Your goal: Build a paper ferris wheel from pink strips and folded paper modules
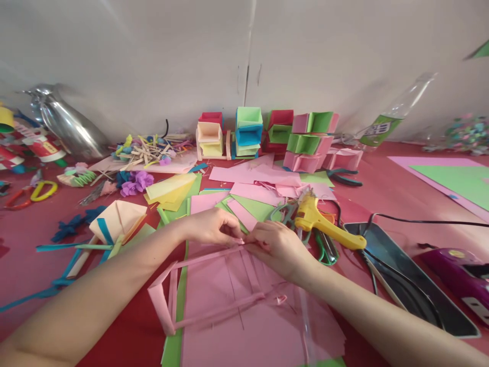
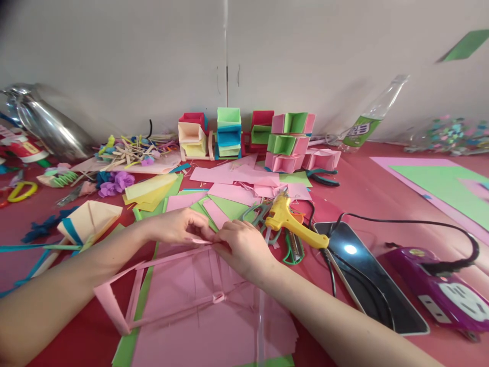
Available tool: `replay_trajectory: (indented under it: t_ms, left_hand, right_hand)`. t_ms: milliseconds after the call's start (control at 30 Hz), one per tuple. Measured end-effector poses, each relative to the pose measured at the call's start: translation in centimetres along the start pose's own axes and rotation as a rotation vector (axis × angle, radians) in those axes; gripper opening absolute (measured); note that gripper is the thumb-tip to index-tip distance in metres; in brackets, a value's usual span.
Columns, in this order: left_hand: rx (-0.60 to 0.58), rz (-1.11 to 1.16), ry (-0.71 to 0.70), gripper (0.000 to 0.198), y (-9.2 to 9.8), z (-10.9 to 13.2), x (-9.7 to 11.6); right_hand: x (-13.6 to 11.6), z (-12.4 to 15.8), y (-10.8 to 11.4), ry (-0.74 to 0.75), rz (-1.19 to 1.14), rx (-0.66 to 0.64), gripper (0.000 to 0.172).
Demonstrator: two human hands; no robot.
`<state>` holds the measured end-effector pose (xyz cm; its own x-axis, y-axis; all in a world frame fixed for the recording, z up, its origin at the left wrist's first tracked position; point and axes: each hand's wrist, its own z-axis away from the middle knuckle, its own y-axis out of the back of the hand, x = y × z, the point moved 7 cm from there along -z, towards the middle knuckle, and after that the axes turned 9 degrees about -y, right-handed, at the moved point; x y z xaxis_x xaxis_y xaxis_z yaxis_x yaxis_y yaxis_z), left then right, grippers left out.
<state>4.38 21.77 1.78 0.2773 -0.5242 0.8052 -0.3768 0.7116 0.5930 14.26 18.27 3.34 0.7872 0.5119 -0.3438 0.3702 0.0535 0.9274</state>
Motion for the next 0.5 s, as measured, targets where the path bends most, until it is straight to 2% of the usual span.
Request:
replay_trajectory:
  t_ms: [133, 233, 333, 500]
  left_hand:
    - [0.010, 0.025, 0.028, 0.022, 0.0, 0.2, -0.1]
    - [0.028, 0.139, 0.035, 0.023, 0.0, 0.7, -0.1]
    - [0.044, 0.271, -0.013, 0.033, 0.1, 1.2, 0.4]
    - [0.123, 0.287, -0.147, 0.036, 1.4, 1.7, 1.6]
  right_hand:
    - [0.3, 0.2, -0.5, 0.013, -0.033, 0.027, 0.012]
    - [0.4, 0.4, -0.5, 0.031, -0.055, 0.054, 0.012]
    - [0.3, 0.3, -0.4, 0.040, -0.063, 0.074, 0.010]
    - [0.3, -0.1, -0.7, 0.034, -0.085, 0.059, 0.014]
